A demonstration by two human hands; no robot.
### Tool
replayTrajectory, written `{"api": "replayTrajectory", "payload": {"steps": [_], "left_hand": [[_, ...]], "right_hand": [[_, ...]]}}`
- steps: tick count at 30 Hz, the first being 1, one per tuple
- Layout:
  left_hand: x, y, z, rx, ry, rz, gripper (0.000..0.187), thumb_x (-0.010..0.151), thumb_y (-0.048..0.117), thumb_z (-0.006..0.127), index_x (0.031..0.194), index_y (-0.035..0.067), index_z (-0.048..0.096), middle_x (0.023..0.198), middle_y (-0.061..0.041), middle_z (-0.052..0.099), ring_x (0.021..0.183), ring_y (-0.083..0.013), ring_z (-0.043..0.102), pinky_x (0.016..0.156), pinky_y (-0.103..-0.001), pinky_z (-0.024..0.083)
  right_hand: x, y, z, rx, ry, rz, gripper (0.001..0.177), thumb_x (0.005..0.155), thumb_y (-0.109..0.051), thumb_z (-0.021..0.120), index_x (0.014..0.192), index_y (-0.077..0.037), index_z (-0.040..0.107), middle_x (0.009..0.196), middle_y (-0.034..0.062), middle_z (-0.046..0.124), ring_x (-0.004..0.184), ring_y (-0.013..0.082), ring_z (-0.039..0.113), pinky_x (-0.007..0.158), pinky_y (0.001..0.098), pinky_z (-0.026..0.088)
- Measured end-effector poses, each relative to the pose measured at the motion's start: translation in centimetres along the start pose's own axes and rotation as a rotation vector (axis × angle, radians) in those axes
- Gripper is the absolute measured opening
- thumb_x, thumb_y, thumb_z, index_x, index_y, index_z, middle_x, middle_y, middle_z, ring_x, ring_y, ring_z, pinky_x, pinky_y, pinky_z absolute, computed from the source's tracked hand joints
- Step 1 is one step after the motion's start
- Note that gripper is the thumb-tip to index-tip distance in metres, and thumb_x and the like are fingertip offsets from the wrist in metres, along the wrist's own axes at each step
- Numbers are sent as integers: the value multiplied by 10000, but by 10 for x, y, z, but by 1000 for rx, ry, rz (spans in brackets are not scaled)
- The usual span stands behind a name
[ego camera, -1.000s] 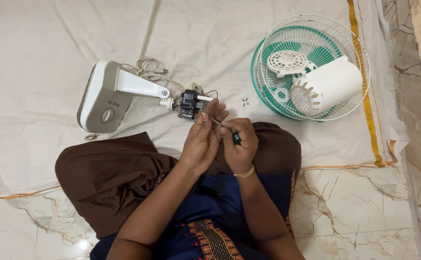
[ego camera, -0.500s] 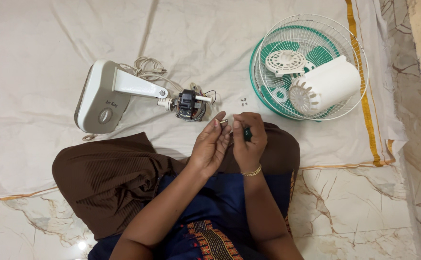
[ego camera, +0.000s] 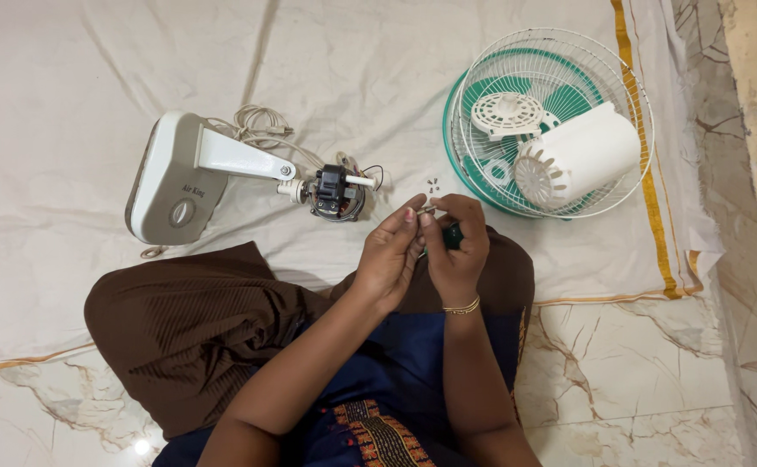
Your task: The person disassembles a table fan by removing screws from the motor housing and base using a screwdriver. They separate the motor from the fan stand and place the components on the floor.
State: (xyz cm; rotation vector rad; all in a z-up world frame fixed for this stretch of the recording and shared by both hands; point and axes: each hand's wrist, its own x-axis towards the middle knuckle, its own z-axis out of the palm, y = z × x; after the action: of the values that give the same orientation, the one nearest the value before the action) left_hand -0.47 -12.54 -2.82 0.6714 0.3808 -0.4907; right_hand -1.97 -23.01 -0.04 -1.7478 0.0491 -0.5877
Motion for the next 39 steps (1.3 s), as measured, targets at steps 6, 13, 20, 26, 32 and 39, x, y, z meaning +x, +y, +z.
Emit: {"api": "replayTrajectory", "payload": {"steps": [6, 13, 20, 26, 32, 39], "left_hand": [[3, 3, 6, 62, -53, 14, 439, 1068, 221, 575, 1441, -11, 574, 1179, -57, 694, 947, -75, 614, 862, -237, 522], [15, -2, 2, 47, -54, -2, 411, 1051, 210, 555, 1397, -12, 563, 1215, -84, 696, 1051, -125, 666, 888, -253, 528], [77, -42, -37, 300, 104, 21, 359, 1025, 141, 595, 1327, -54, 600, 1193, -144, 712, 1065, -179, 702, 892, -278, 531], [157, -62, -74, 598, 293, 249, 291, 993, 61, 601, 1261, -46, 642, 1161, -125, 742, 1060, -186, 721, 929, -286, 554], [195, -73, -67, 940, 446, 338, 245, 972, 89, 630, 1184, -3, 712, 1063, -130, 785, 929, -162, 741, 851, -280, 563], [218, -85, -59, 1106, 360, 585, 330, 925, -23, 580, 1237, -1, 684, 1142, -187, 759, 1034, -235, 736, 909, -335, 559]], "right_hand": [[5, 4, -4, 30, 3, 3, 211, 958, 26, 735, 1147, -29, 660, 1159, 56, 622, 880, 93, 626, 775, 226, 523], [9, 20, -12, 86, -21, 97, 299, 924, 36, 753, 1173, -35, 603, 1130, 37, 584, 848, 76, 581, 749, 223, 497], [14, 54, -43, 453, 272, 279, 187, 997, 32, 658, 1147, -52, 584, 888, 33, 574, 697, 76, 530, 631, 260, 469], [23, 82, -61, 758, 438, 390, 44, 1046, -74, 570, 1084, -54, 561, 915, 47, 566, 675, 125, 497, 607, 300, 437], [28, 102, -64, 917, 434, 478, 81, 1040, -112, 590, 1101, -87, 543, 963, 39, 564, 678, 127, 492, 619, 298, 424], [29, 116, -59, 1038, 366, 363, 138, 994, -54, 592, 1110, -96, 529, 973, 55, 574, 675, 137, 485, 615, 295, 413]]}}
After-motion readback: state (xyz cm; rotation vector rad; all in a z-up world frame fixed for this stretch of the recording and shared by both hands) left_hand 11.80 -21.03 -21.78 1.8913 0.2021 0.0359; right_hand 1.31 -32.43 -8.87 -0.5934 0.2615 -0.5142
